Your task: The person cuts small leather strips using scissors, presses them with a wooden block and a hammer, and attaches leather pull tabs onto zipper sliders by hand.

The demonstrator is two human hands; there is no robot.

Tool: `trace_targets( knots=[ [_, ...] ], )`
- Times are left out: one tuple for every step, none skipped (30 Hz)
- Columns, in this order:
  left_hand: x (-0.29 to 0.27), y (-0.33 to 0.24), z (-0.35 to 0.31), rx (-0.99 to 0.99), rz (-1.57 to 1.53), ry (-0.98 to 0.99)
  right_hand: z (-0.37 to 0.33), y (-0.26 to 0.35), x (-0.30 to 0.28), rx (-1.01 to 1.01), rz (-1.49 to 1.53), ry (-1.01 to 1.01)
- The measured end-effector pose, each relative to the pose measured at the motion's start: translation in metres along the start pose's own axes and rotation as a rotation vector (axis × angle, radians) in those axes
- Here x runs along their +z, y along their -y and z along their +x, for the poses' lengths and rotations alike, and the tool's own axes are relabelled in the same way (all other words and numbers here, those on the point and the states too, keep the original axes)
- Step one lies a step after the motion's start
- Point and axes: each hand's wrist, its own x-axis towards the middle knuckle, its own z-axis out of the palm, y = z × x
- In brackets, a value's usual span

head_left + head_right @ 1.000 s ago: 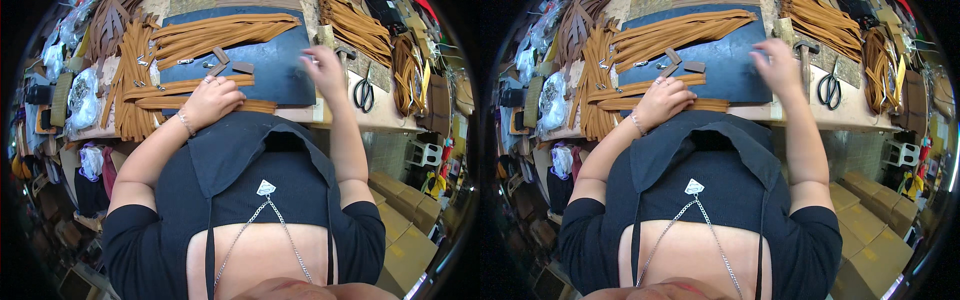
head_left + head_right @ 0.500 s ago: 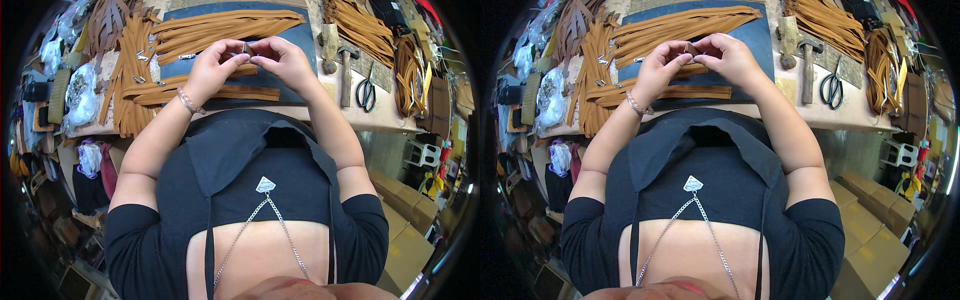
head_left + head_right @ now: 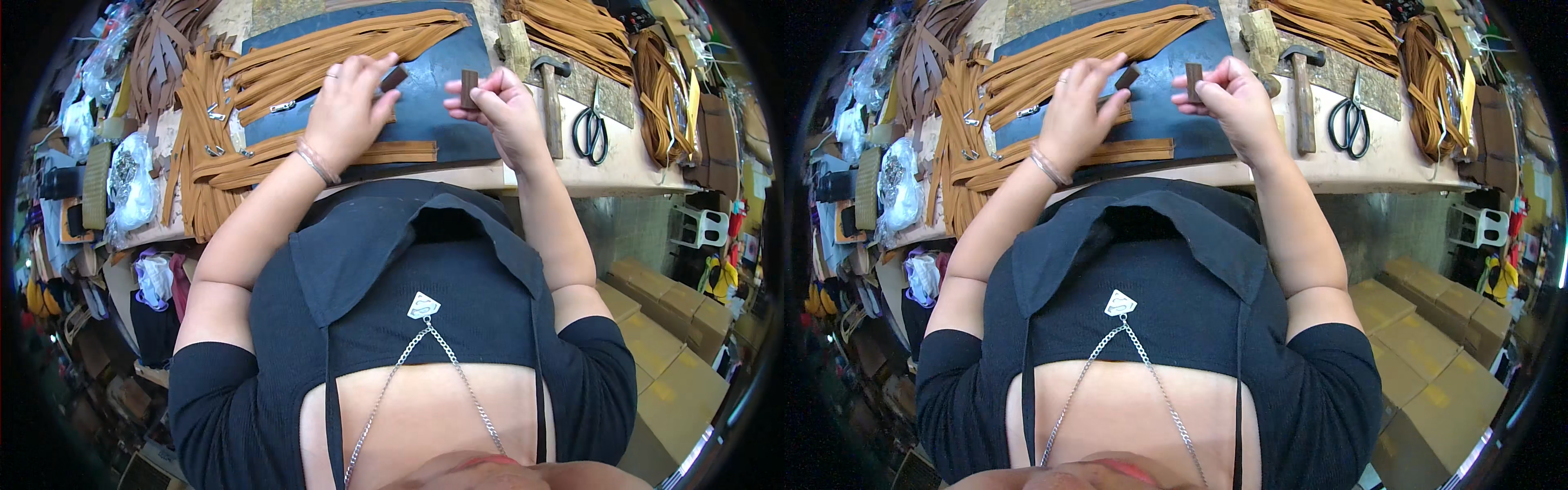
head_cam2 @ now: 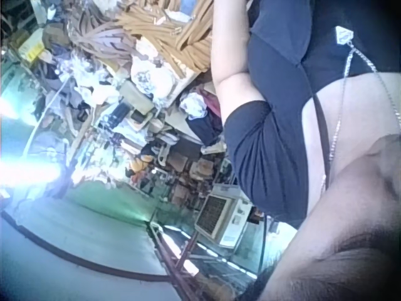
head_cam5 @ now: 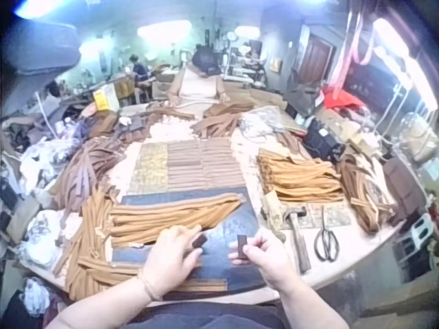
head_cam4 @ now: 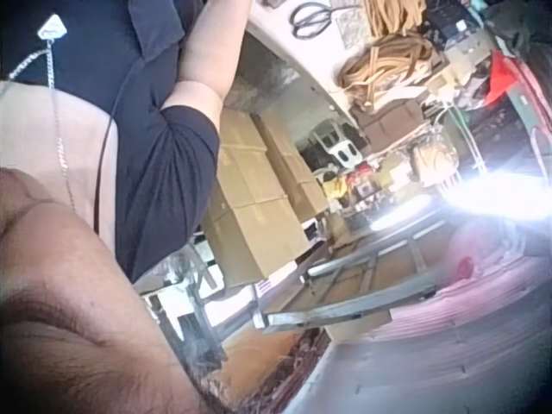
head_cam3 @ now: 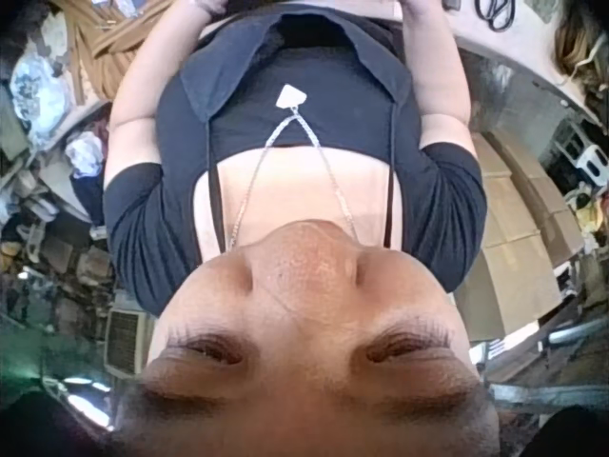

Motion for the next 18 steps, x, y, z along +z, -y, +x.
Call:
trace_targets(
  knots=[
    [-0.002, -0.012, -0.008, 0.07, -0.017, 0.07, -0.003, -0.001, -0.007, 0.052, 0.033, 0.021],
    [-0.003, -0.02, -0.014, 0.139, -0.034, 0.14, -0.005, -0.005, -0.011, 0.053, 0.034, 0.022],
    [-0.002, -0.021, -0.023, 0.243, -0.169, 0.286, -0.008, -0.009, -0.014, 0.059, 0.016, -0.003],
    [-0.003, -0.02, -0.03, 0.317, -0.132, 0.498, -0.011, -0.013, -0.016, 0.066, -0.001, -0.029],
    [-0.002, -0.018, -0.032, 0.317, -0.187, 0.488, -0.013, -0.015, -0.019, 0.068, -0.003, -0.028],
    [-0.001, -0.016, -0.031, 0.317, -0.24, 0.479, -0.015, -0.017, -0.022, 0.071, -0.061, -0.02],
    [-0.003, -0.013, -0.032, 0.315, -0.241, 0.48, -0.015, -0.018, -0.022, 0.074, -0.119, -0.011],
    [-0.007, -0.01, -0.031, 0.338, -0.196, 0.417, -0.016, -0.019, -0.019, 0.076, -0.119, -0.009],
    [-0.01, -0.007, -0.031, 0.363, -0.154, 0.356, -0.019, -0.017, -0.013, 0.045, -0.126, -0.049],
    [-0.015, -0.002, -0.031, 0.361, -0.155, 0.358, -0.02, -0.017, -0.01, 0.015, -0.134, -0.087],
    [-0.021, 0.005, -0.033, 0.236, -0.128, 0.288, -0.019, -0.018, -0.01, 0.017, -0.133, -0.086],
    [-0.027, 0.011, -0.037, 0.109, -0.101, 0.217, -0.019, -0.018, -0.011, 0.03, -0.167, -0.067],
    [-0.033, 0.018, -0.04, 0.013, -0.059, 0.131, -0.019, -0.019, -0.013, 0.042, -0.202, -0.046],
    [-0.038, 0.023, -0.043, -0.083, -0.015, 0.045, -0.019, -0.02, -0.015, 0.047, -0.202, -0.039],
    [-0.042, 0.026, -0.049, -0.091, 0.008, 0.06, -0.017, -0.022, -0.016, 0.05, -0.242, -0.024],
    [-0.046, 0.027, -0.056, -0.1, 0.031, 0.074, -0.014, -0.024, -0.016, 0.054, -0.283, -0.007],
    [-0.044, 0.024, -0.061, -0.026, 0.004, 0.115, -0.015, -0.023, -0.014, 0.062, -0.317, -0.03],
    [-0.041, 0.017, -0.065, 0.047, -0.022, 0.158, -0.014, -0.025, -0.013, 0.067, -0.346, -0.05]
  ],
)
